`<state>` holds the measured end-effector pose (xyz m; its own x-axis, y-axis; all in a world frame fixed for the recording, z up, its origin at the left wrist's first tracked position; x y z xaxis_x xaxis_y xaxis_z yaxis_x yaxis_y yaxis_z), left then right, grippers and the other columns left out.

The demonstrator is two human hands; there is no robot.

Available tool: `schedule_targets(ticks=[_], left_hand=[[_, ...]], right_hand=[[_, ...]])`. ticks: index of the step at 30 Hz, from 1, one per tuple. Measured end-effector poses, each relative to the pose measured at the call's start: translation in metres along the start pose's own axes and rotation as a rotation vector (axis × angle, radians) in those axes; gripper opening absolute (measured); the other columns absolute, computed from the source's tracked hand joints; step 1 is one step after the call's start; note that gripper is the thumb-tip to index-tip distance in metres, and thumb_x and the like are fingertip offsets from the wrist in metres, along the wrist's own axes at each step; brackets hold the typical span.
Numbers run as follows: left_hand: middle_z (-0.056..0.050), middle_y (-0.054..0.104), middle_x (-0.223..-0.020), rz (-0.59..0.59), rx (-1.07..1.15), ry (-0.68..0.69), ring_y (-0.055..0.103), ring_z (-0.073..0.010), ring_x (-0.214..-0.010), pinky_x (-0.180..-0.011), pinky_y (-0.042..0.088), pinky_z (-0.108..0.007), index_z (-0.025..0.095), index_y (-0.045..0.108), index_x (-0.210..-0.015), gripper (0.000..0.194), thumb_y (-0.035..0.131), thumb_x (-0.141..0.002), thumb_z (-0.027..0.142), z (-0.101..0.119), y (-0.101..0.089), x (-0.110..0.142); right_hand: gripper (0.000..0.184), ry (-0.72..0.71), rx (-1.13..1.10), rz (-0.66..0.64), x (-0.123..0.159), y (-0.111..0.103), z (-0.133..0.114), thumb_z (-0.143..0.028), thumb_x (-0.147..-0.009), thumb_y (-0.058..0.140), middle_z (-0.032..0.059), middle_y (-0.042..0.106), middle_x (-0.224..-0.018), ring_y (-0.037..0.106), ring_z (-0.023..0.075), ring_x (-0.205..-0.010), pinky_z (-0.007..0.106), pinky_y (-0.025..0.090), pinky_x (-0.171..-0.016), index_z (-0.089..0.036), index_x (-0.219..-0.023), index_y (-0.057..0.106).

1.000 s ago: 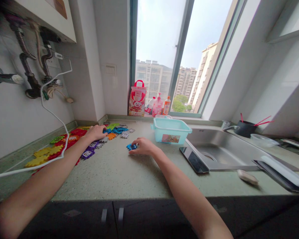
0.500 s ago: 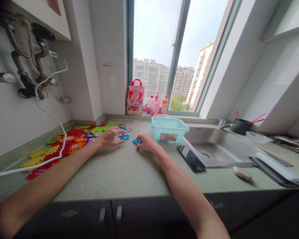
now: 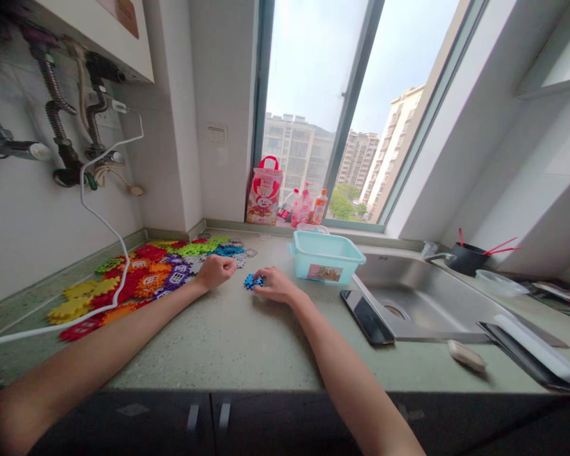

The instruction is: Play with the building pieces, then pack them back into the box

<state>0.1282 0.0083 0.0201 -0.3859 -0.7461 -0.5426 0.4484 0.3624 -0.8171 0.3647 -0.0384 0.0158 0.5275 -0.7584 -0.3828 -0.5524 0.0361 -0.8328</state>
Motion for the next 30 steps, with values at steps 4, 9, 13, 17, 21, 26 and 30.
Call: schedule_targets(ticks=[4,9,13,17,21,26,30], left_hand=[[-0.001,0.056,-0.055,-0.065,-0.001,0.015,0.056,-0.0183,-0.059,-0.061,0.035,-0.031,0.021,0.052,-0.059,0.025,0.051,-0.079,0.007,-0.007,0.005,-0.002],[-0.007,0.077,-0.099,-0.051,-0.009,0.096,0.070,-0.0249,-0.095,-0.082,0.049,-0.034,0.022,0.071,-0.099,0.018,0.056,-0.089,0.018,-0.003,0.005,-0.006],[-0.013,0.063,-0.149,-0.146,-0.017,0.203,0.058,-0.0296,-0.137,-0.112,0.045,-0.043,0.020,0.064,-0.140,0.047,0.059,-0.095,0.031,0.001,0.013,-0.011],[-0.014,0.067,-0.145,-0.225,-0.047,0.209,0.061,-0.0302,-0.134,-0.111,0.046,-0.044,0.019,0.069,-0.135,0.043,0.059,-0.095,0.032,0.005,0.014,-0.006],[-0.013,0.071,-0.139,-0.253,-0.081,0.214,0.064,-0.0307,-0.126,-0.107,0.047,-0.045,0.020,0.069,-0.131,0.040,0.059,-0.095,0.035,0.013,0.004,0.011],[-0.014,0.072,-0.133,-0.223,-0.097,0.177,0.064,-0.0320,-0.122,-0.106,0.045,-0.046,0.019,0.069,-0.126,0.040,0.061,-0.094,0.042,0.014,-0.018,0.042],[-0.016,0.073,-0.112,-0.175,-0.167,0.104,0.064,-0.0357,-0.108,-0.100,0.043,-0.050,0.020,0.071,-0.109,0.042,0.069,-0.087,0.055,0.012,-0.037,0.058]], right_hand=[[0.020,0.060,0.049,0.009,-0.001,0.002,-0.006,-0.029,-0.086,0.083,0.0053,0.077,-0.104,0.068,0.0222,-0.100,0.034,0.050,-0.095,-0.022,-0.104,0.077],[0.026,0.073,0.143,0.018,-0.005,0.004,-0.009,-0.026,-0.082,0.085,0.0060,0.077,-0.098,0.068,0.0232,-0.095,0.034,0.052,-0.090,-0.022,-0.107,0.077],[0.024,-0.062,0.238,0.139,-0.006,-0.023,-0.008,-0.022,-0.084,0.079,0.0076,0.077,-0.110,0.066,0.0259,-0.105,0.037,0.053,-0.097,-0.024,-0.107,0.076],[0.022,0.014,0.381,0.567,0.012,-0.090,0.012,-0.030,-0.094,0.068,0.0109,0.073,-0.125,0.062,0.0295,-0.116,0.042,0.050,-0.106,-0.023,-0.114,0.074],[0.034,0.310,0.514,0.860,0.043,-0.135,0.047,-0.039,-0.096,0.062,0.0149,0.074,-0.120,0.062,0.0333,-0.112,0.048,0.048,-0.104,-0.018,-0.121,0.072],[0.049,0.485,0.602,0.771,0.051,-0.130,0.058,-0.046,-0.093,0.063,0.0168,0.075,-0.112,0.062,0.0362,-0.106,0.051,0.046,-0.098,-0.017,-0.132,0.069],[0.051,0.385,0.612,0.805,0.041,-0.123,0.035,-0.045,-0.095,0.061,0.0186,0.066,-0.138,0.055,0.0385,-0.125,0.054,0.042,-0.105,-0.019,-0.139,0.064]])
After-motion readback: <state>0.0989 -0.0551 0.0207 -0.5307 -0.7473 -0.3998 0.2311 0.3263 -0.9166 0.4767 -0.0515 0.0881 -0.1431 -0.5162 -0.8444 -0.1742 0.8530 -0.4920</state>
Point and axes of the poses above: each hand's wrist, its own x-axis away from the middle knuckle, its own y-axis out of the palm, z = x × y, the point moved 2 cm from there along -x, towards the middle knuckle
